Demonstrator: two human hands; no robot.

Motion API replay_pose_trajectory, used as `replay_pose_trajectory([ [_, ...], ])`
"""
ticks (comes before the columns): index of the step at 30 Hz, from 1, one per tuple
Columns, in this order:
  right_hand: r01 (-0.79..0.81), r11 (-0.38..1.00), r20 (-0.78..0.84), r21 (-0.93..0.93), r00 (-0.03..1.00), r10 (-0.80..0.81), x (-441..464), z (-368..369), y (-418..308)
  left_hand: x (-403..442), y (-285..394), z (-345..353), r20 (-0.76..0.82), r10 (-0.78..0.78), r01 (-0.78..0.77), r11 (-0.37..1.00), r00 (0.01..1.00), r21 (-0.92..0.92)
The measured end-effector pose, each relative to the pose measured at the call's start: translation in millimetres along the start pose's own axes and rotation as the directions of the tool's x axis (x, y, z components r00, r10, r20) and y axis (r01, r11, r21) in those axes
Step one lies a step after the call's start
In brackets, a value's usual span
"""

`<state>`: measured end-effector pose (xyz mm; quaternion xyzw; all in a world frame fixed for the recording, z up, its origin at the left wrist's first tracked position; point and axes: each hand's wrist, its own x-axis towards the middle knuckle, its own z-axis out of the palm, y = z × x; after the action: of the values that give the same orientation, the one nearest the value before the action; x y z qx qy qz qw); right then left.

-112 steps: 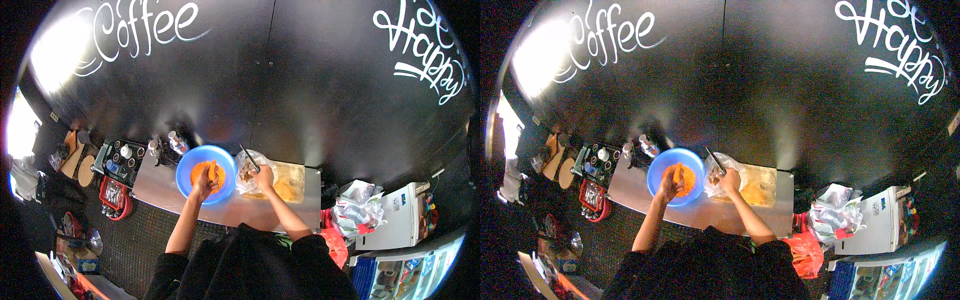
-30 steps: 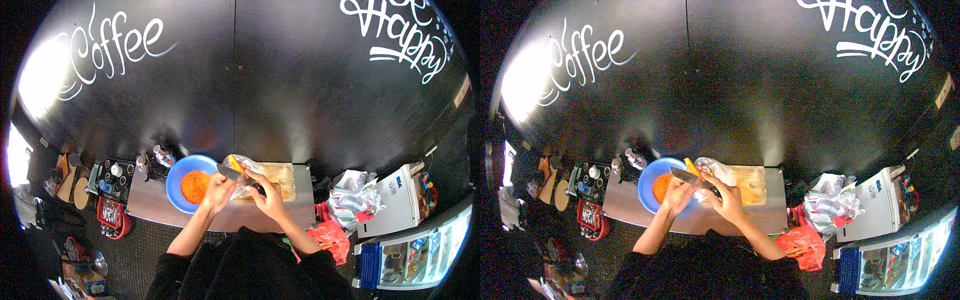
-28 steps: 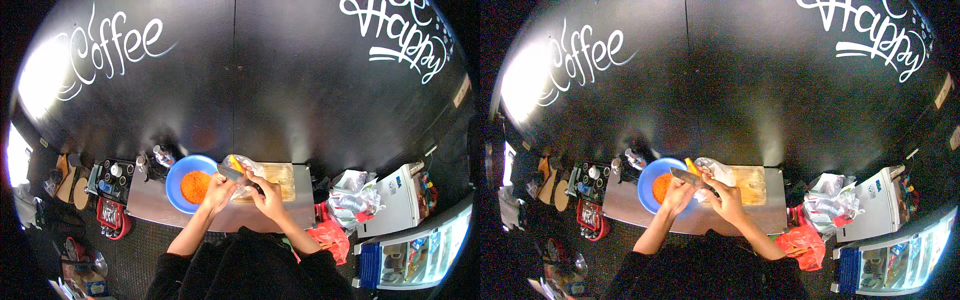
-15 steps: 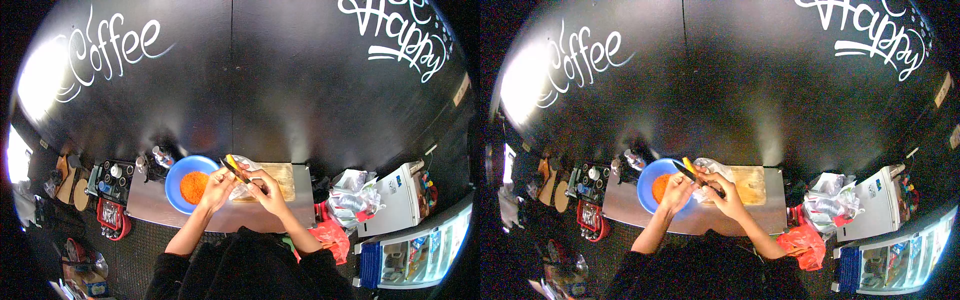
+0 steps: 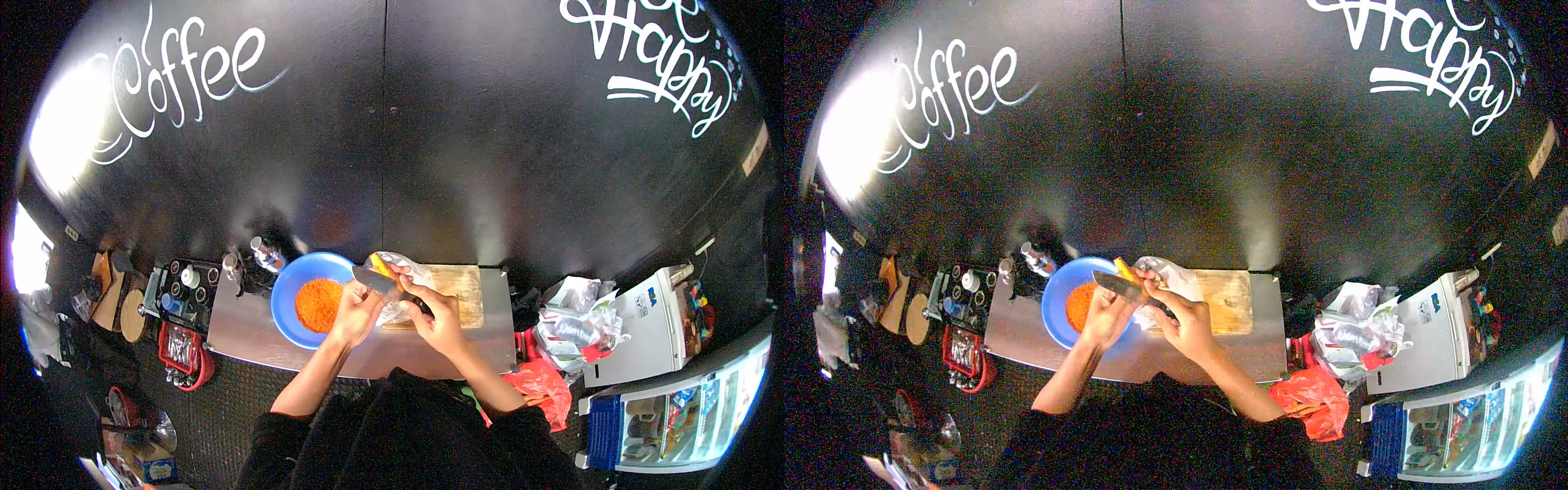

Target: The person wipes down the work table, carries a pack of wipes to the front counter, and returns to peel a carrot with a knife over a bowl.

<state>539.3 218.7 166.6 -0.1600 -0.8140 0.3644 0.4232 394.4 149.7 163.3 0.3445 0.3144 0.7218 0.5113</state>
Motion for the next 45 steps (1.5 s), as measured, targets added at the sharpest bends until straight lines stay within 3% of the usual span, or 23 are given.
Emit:
replay_pose_trajectory([
  [4, 0.024, 1.0, -0.055, 0.01, 0.998, -0.024, -1, 8, 5, 1, -1, -3, 0.022, 0.018, -0.018, 0.999, 1.0, 0.032],
  [6, -0.166, 0.966, 0.005, 0.198, 0.986, 0.168, -5, 10, 7, 2, 0, -5, 0.024, 0.029, -0.03, 0.999, 0.999, 0.031],
  [7, -0.165, 0.966, 0.005, 0.197, 0.986, 0.167, -3, 9, 8, 3, 3, -6, 0.02, -0.01, 0.01, 1.0, 1.0, 0.008],
  [9, -0.301, 0.815, 0.173, 0.495, 0.953, 0.248, 4, 3, 6, 3, 5, -9, 0.017, -0.064, 0.065, 0.997, 0.998, -0.04],
  [13, -0.299, 0.883, 0.271, 0.362, 0.94, 0.207, 16, -13, -10, 2, 6, -10, -0.005, -0.015, 0.015, 0.998, 1.0, 0.053],
  [18, -0.048, 0.982, 0.121, 0.181, 0.992, 0.027, 11, -7, -1, 2, 6, -8, 0.016, 0.019, -0.02, 0.996, 1.0, 0.087],
  [24, -0.038, 0.995, 0.027, 0.089, 0.999, 0.036, 3, 3, 2, 3, 0, -8, 0.044, 0.022, -0.025, 0.998, 0.999, 0.055],
  [28, 0.0, 0.997, -0.046, 0.071, 0.999, 0.003, 1, 10, 4, 4, -2, -8, 0.113, 0.088, -0.083, 0.996, 0.99, -0.046],
  [30, -0.156, 0.961, 0.014, 0.228, 0.987, 0.157, 1, 10, 0, 2, 5, -8, 0.092, 0.021, -0.017, 0.999, 0.996, -0.044],
  [31, -0.157, 0.961, 0.014, 0.228, 0.987, 0.158, 3, 7, -1, 2, 8, -8, 0.072, -0.045, 0.048, 0.998, 0.996, -0.044],
  [32, -0.253, 0.872, 0.122, 0.419, 0.967, 0.222, 6, 3, 0, 1, 8, -10, 0.073, -0.046, 0.049, 0.998, 0.996, -0.044],
  [34, -0.351, 0.736, 0.236, 0.579, 0.936, 0.261, 11, -4, -2, 1, 9, -11, 0.082, -0.047, 0.053, 0.997, 0.996, -0.064],
  [36, -0.239, 0.873, 0.224, 0.426, 0.962, 0.155, 14, -9, -6, 2, 8, -11, 0.096, -0.021, 0.026, 0.998, 0.995, -0.052],
  [43, -0.173, 0.948, 0.187, 0.268, 0.974, 0.125, 5, 0, -3, 1, -2, -15, 0.114, 0.029, -0.013, 0.99, 0.993, -0.141],
  [45, -0.118, 0.97, 0.113, 0.214, 0.989, 0.095, 2, 6, 0, 0, 0, -13, 0.118, 0.015, 0.002, 0.989, 0.993, -0.145],
])
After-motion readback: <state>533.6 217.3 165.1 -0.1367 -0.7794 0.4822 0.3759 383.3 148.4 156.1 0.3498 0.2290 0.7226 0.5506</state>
